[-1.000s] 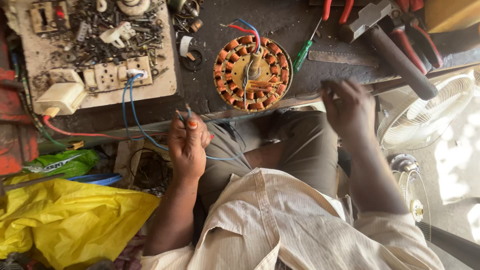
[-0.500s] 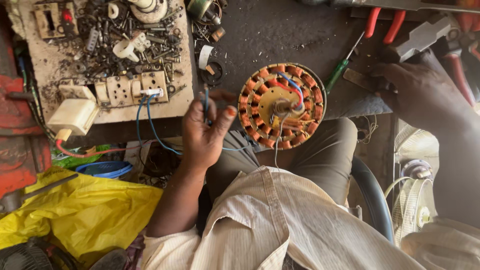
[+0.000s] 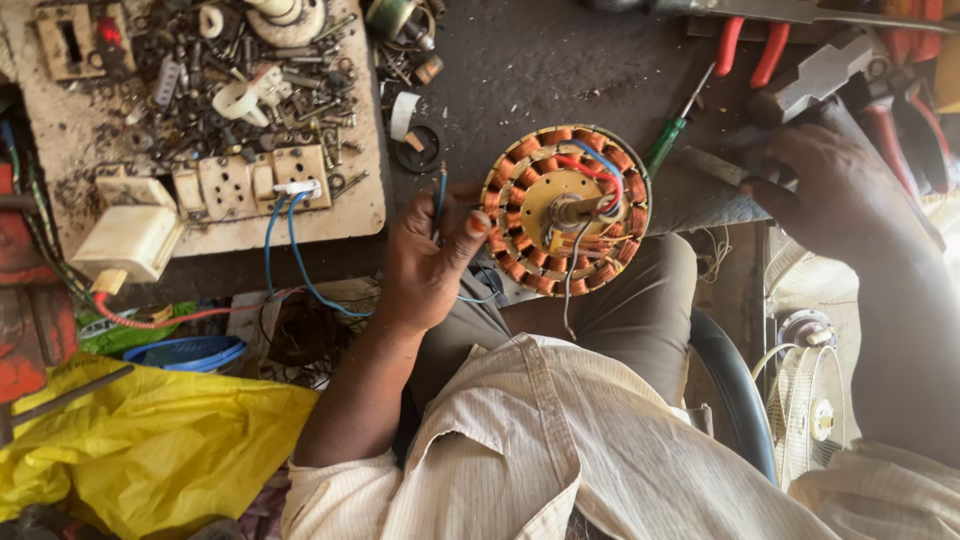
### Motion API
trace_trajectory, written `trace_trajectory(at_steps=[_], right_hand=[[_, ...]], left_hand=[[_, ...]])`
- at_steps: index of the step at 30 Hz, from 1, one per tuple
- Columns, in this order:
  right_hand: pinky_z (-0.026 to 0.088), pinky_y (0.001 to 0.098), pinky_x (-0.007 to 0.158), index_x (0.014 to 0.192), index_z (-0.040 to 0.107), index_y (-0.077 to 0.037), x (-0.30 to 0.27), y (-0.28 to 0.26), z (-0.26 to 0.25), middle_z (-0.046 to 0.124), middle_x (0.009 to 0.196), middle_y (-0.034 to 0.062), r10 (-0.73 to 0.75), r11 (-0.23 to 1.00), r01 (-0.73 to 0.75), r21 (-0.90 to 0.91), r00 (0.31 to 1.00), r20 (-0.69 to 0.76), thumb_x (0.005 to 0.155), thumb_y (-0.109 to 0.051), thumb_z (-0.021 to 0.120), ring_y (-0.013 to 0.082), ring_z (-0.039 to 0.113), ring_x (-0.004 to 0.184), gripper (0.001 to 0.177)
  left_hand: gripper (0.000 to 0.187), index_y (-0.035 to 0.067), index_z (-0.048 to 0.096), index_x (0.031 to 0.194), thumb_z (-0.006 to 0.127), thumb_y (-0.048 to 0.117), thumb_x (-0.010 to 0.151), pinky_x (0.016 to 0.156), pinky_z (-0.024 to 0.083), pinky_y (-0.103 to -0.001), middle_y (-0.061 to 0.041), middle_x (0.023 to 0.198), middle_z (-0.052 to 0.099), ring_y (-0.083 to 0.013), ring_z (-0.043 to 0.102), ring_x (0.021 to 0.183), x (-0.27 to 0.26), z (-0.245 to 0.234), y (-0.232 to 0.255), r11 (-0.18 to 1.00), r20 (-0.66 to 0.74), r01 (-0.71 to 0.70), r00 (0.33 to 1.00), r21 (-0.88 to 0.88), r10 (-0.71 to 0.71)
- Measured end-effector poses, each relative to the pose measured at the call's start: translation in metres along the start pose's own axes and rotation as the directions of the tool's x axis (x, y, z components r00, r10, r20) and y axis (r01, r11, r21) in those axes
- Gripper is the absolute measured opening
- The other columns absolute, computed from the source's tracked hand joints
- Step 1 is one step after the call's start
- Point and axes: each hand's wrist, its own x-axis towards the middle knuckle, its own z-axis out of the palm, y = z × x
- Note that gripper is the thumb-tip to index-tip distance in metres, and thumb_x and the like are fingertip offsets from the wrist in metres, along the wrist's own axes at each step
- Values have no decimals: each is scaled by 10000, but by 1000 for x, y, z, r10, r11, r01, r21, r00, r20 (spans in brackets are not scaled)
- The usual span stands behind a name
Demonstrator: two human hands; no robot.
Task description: The person is repairing an electrical motor stator by hand. They strip the insulation from blue wires using a knife and connect them to the copper windings of the stator. The person uses a screwdriver to adjust the connections and a knife to prepare the wire ends.
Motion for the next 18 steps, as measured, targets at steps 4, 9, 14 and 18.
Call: trace_trajectory(at_steps=[4, 9, 14, 18], right_hand=[[441, 455, 1228, 1098, 742, -44, -27, -6, 0, 695, 1043, 141, 32, 998, -21, 63, 983, -181, 973, -146, 730, 275, 680, 948, 162], [495, 315, 769, 1136, 645, -14, -54, -34, 11, 662, 994, 94, 256, 664, -8, 748, 942, -217, 1021, -141, 678, 171, 618, 844, 175], [480, 274, 635, 1152, 561, 13, -21, -88, 44, 654, 922, 108, 196, -173, -32, 984, 978, 66, 1049, -67, 559, 164, 608, 784, 131], [478, 273, 617, 1210, 569, 27, -5, -102, 37, 660, 961, 110, 70, -328, -39, 944, 995, 65, 1044, -46, 516, 176, 636, 803, 189]], left_hand=[[332, 152, 480, 919, 689, 384, 1032, 584, 298, -231, 95, 736, 353, -40, 354, 659, -14, 4, -3, 994, -24, -22, 999, 103, 24], [408, 43, 634, 1298, 641, 382, 1071, 601, 276, -203, 88, 731, 363, -13, 331, 632, -49, 20, -2, 910, -90, -125, 981, 397, 173], [313, 93, 456, 967, 650, 311, 1080, 590, 360, -191, -107, 1379, 594, -27, 387, 681, -70, 47, 1, 996, -153, -83, 985, -32, 77], [310, 86, 445, 969, 604, 322, 1090, 579, 372, -194, -78, 1402, 628, -27, 425, 655, -74, 55, 9, 998, -175, -59, 983, -2, 58]])
